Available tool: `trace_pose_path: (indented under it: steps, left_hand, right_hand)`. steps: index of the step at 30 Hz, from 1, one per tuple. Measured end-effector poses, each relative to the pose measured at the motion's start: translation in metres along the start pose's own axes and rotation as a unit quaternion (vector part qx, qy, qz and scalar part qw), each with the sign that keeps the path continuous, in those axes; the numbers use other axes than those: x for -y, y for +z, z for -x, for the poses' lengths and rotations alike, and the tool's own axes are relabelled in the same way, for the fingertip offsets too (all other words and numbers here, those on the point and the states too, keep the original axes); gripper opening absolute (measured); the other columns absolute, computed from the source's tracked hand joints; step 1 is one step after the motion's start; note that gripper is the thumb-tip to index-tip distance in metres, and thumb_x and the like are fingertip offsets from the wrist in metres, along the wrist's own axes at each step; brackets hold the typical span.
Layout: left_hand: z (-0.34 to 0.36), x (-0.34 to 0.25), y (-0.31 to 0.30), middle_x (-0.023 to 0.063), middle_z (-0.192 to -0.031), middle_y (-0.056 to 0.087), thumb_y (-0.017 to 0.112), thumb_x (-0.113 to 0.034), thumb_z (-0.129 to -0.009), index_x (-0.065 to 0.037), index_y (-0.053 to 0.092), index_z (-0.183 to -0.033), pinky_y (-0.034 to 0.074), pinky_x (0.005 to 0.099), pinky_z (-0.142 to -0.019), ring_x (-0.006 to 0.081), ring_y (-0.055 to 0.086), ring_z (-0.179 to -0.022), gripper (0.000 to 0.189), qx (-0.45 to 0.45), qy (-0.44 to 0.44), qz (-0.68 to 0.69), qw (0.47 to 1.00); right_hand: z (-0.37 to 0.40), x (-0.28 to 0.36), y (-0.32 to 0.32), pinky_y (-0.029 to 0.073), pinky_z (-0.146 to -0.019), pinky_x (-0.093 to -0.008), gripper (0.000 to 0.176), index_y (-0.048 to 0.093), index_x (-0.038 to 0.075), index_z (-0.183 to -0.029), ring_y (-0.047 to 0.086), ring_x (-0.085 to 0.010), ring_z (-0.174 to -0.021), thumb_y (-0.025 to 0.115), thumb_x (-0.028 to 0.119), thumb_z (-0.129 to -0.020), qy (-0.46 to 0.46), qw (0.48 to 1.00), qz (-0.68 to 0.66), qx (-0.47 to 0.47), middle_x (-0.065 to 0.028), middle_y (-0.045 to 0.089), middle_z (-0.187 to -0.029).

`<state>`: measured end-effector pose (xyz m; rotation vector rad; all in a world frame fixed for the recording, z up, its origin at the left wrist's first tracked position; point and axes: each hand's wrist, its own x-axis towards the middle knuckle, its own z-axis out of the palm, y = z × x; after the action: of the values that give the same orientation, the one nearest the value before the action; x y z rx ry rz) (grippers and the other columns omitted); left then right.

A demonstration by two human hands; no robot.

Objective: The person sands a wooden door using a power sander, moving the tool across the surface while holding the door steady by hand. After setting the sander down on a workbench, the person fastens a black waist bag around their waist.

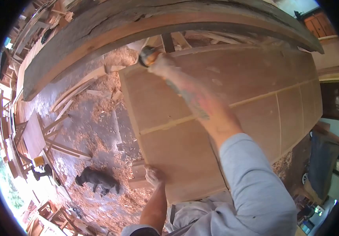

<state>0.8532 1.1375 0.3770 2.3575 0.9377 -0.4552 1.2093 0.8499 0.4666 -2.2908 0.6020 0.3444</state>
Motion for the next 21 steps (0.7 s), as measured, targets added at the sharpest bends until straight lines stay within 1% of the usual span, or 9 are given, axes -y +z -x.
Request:
trace_pose_path:
  steps: [3,5,9,12,14,17,18,20,21]
  left_hand:
    - [0.004,-0.012,-0.006,0.0304,-0.098,0.067,0.013,-0.049,-0.103,0.001,0.067,-0.101,0.042,0.0598,-0.089,0.0537,0.058,-0.099,0.073,0.007,-0.017,-0.009,1.000]
    - [-0.004,0.006,0.002,0.0304,-0.096,0.067,0.013,-0.049,-0.103,0.001,0.067,-0.100,0.042,0.0599,-0.088,0.0541,0.058,-0.098,0.074,0.009,-0.001,-0.009,1.000]
    - [-0.002,-0.002,-0.006,0.0319,-0.094,0.066,0.012,-0.048,-0.104,0.003,0.067,-0.097,0.041,0.0606,-0.088,0.0553,0.058,-0.096,0.075,0.015,0.014,-0.002,1.000]
    - [-0.005,0.006,0.002,0.0330,-0.093,0.066,0.012,-0.049,-0.104,0.004,0.067,-0.094,0.041,0.0609,-0.088,0.0556,0.058,-0.095,0.077,-0.023,0.026,0.000,0.999]
    - [-0.003,-0.001,-0.001,0.0335,-0.093,0.066,0.012,-0.049,-0.104,0.005,0.067,-0.093,0.041,0.0611,-0.088,0.0557,0.058,-0.095,0.077,-0.027,0.016,0.003,0.999]
    - [0.000,-0.014,-0.009,0.0347,-0.092,0.065,0.013,-0.048,-0.104,0.006,0.066,-0.090,0.041,0.0606,-0.088,0.0558,0.058,-0.096,0.077,-0.039,0.025,0.014,0.999]
    - [-0.004,-0.009,-0.008,0.0335,-0.094,0.066,0.014,-0.047,-0.105,0.005,0.066,-0.095,0.042,0.0602,-0.086,0.0561,0.058,-0.092,0.074,-0.031,0.032,0.008,0.999]
    - [-0.015,0.008,-0.002,0.0324,-0.096,0.066,0.016,-0.047,-0.105,0.004,0.065,-0.100,0.043,0.0598,-0.085,0.0564,0.058,-0.088,0.071,-0.025,0.039,-0.001,0.999]
    - [-0.024,0.022,0.006,0.0286,-0.100,0.067,0.019,-0.045,-0.105,0.002,0.064,-0.107,0.044,0.0588,-0.084,0.0528,0.060,-0.089,0.065,-0.070,0.083,-0.010,0.994]
  right_hand:
    - [-0.006,0.037,0.047,0.059,-0.078,-0.0371,0.046,0.071,-0.003,-0.099,0.073,-0.0284,-0.086,0.079,0.030,-0.069,-0.073,0.997,0.031,0.010,-0.0191,0.073,-0.094]
    - [0.005,0.059,0.060,0.057,-0.085,-0.0394,0.042,0.071,-0.003,-0.099,0.072,-0.0318,-0.097,0.077,0.028,-0.071,-0.080,0.996,0.047,0.004,-0.0227,0.072,-0.099]
    - [0.005,0.050,0.061,0.056,-0.084,-0.0398,0.045,0.070,-0.002,-0.102,0.071,-0.0341,-0.097,0.076,0.030,-0.071,-0.064,0.998,0.019,0.007,-0.0239,0.072,-0.100]
    - [0.015,0.012,0.007,0.055,-0.085,-0.0408,0.050,0.068,-0.004,-0.107,0.070,-0.0358,-0.101,0.077,0.030,-0.071,-0.042,0.999,0.012,0.006,-0.0253,0.070,-0.106]
    - [0.008,-0.031,-0.028,0.056,-0.083,-0.0409,0.057,0.068,-0.003,-0.112,0.071,-0.0340,-0.096,0.080,0.034,-0.070,-0.025,0.999,0.021,-0.005,-0.0208,0.071,-0.106]
    - [0.009,-0.099,-0.087,0.056,-0.080,-0.0395,0.055,0.070,-0.003,-0.108,0.071,-0.0328,-0.093,0.081,0.033,-0.068,0.026,0.999,0.009,-0.034,-0.0206,0.072,-0.103]
    - [0.007,-0.128,-0.100,0.056,-0.080,-0.0393,0.054,0.070,-0.003,-0.107,0.071,-0.0327,-0.093,0.081,0.033,-0.068,0.024,0.998,-0.026,-0.058,-0.0210,0.072,-0.102]
    - [0.031,-0.140,-0.147,0.056,-0.081,-0.0394,0.054,0.071,-0.002,-0.104,0.071,-0.0325,-0.095,0.082,0.035,-0.066,0.071,0.992,0.064,-0.086,-0.0218,0.072,-0.102]
    - [0.030,-0.159,-0.158,0.056,-0.082,-0.0396,0.056,0.071,-0.003,-0.104,0.071,-0.0328,-0.096,0.081,0.035,-0.065,0.080,0.989,0.074,-0.105,-0.0221,0.072,-0.102]
